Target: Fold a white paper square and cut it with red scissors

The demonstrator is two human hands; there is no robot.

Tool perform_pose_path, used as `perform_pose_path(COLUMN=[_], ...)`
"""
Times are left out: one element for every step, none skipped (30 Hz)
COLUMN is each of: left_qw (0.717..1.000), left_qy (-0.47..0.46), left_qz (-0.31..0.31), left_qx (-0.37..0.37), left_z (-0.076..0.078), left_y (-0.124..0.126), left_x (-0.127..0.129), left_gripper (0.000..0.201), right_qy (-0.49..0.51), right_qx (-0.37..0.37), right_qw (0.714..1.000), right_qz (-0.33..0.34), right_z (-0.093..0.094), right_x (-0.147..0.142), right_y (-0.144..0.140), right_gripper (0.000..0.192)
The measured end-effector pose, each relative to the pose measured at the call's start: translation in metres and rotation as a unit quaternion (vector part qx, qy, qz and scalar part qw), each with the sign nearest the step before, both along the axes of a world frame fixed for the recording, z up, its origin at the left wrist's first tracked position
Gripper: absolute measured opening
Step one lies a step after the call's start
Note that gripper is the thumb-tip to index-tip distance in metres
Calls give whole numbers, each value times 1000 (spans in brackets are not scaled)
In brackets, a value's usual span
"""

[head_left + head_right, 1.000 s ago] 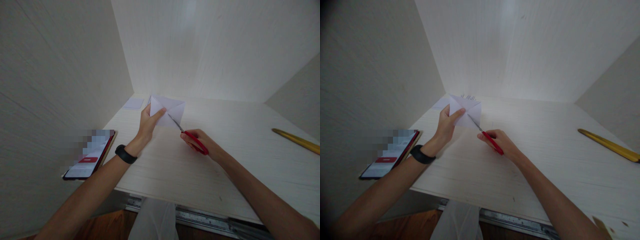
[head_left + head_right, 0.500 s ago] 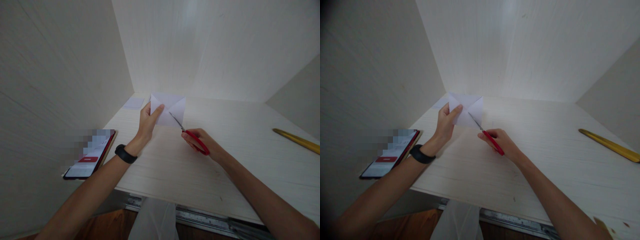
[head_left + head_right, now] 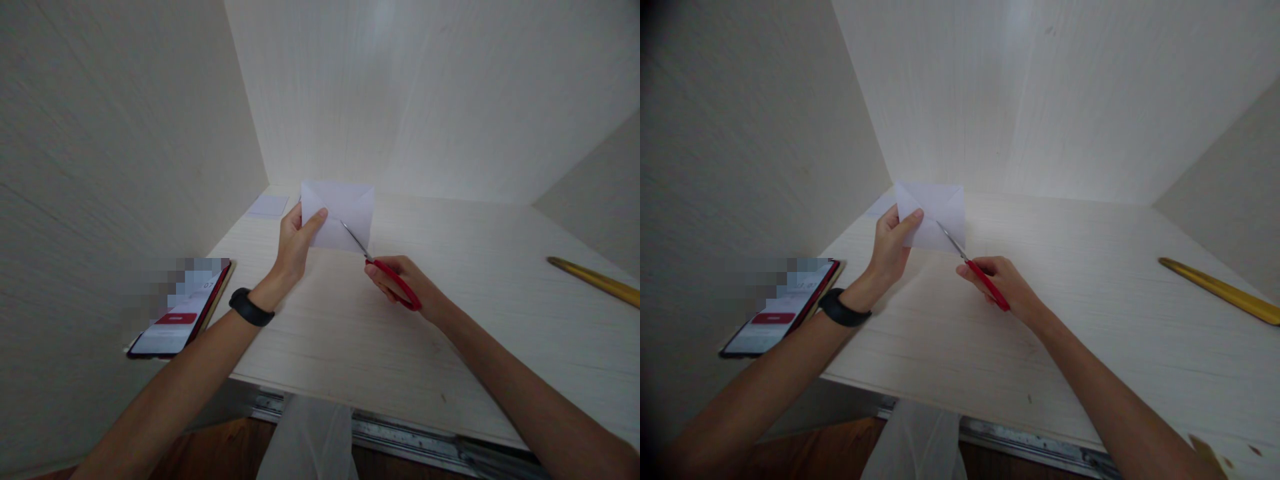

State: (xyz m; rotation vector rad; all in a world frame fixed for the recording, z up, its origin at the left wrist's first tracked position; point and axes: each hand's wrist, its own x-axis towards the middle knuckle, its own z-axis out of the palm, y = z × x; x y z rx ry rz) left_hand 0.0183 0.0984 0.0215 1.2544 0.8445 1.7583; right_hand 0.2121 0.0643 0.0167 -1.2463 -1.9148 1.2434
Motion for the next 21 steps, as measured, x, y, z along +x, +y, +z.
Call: perform_pose_path(left_qw=[1000, 1000, 1000, 1000, 1000, 1000, 1000, 1000, 1000, 1000, 1000, 1000, 1000, 1000, 1000, 1000, 1000, 1000, 1000, 1000, 1000], left_qy=[-3, -6, -8, -9, -8, -6, -4, -3, -2, -1, -1, -1, -1, -1, -2, -2, -1, 0, 3, 6, 10], left_qz=[-3, -5, -6, -5, -4, -3, -2, -3, -3, -4, -4, -4, -3, -3, -2, -2, -1, -1, -1, -2, -1], left_qx=[0, 0, 0, -1, -3, -5, -6, -7, -6, -6, -6, -6, -7, -7, -8, -9, -9, -9, -10, -10, -10], left_z=[0, 0, -1, -1, -1, -1, -1, -1, -1, -1, -1, -1, -1, -2, -2, -2, -2, -2, -3, -3, -3], left_y=[0, 0, 0, 0, 1, 1, 1, 1, 1, 1, 0, 0, 0, 0, 0, 0, 0, 0, 0, 0, 1], left_x=[0, 0, 0, -1, -1, -1, -1, -1, -1, 0, 0, 0, 0, 0, 0, 1, 1, 1, 1, 1, 0], left_gripper=[26, 24, 22, 21, 20, 20, 20, 21, 23, 24, 26, 27, 28, 28, 29, 29, 30, 30, 31, 32, 33], right_qy=[5, 9, 11, 11, 10, 8, 5, 2, -1, -3, -3, -2, 0, 3, 5, 6, 8, 9, 9, 9, 9], right_qx=[-2, -4, -5, -6, -7, -8, -10, -13, -16, -18, -20, -22, -22, -21, -21, -22, -23, -24, -25, -25, -25], right_qw=[1000, 1000, 1000, 1000, 1000, 1000, 1000, 1000, 1000, 1000, 1000, 1000, 1000, 1000, 1000, 1000, 1000, 1000, 1000, 1000, 1000], right_qz=[3, 5, 5, 5, 4, 2, 0, -2, -2, -1, 0, 2, 4, 6, 8, 10, 11, 12, 13, 13, 13], right_z=[0, 1, 1, 1, 2, 2, 2, 3, 3, 3, 4, 4, 4, 4, 4, 4, 4, 4, 3, 3, 2], right_x=[0, 0, 0, 0, 0, -1, -1, -1, -1, -1, -1, -1, -1, -1, -1, -1, 0, 0, 0, 0, 0], right_y=[0, -1, -1, -1, -1, -1, -1, -1, -1, -1, -1, -1, -2, -2, -2, -2, -2, -2, -1, -1, -1], right_gripper=[46, 45, 45, 45, 45, 45, 45, 45, 45, 45, 45, 45, 45, 45, 45, 45, 45, 44, 44, 44, 44])
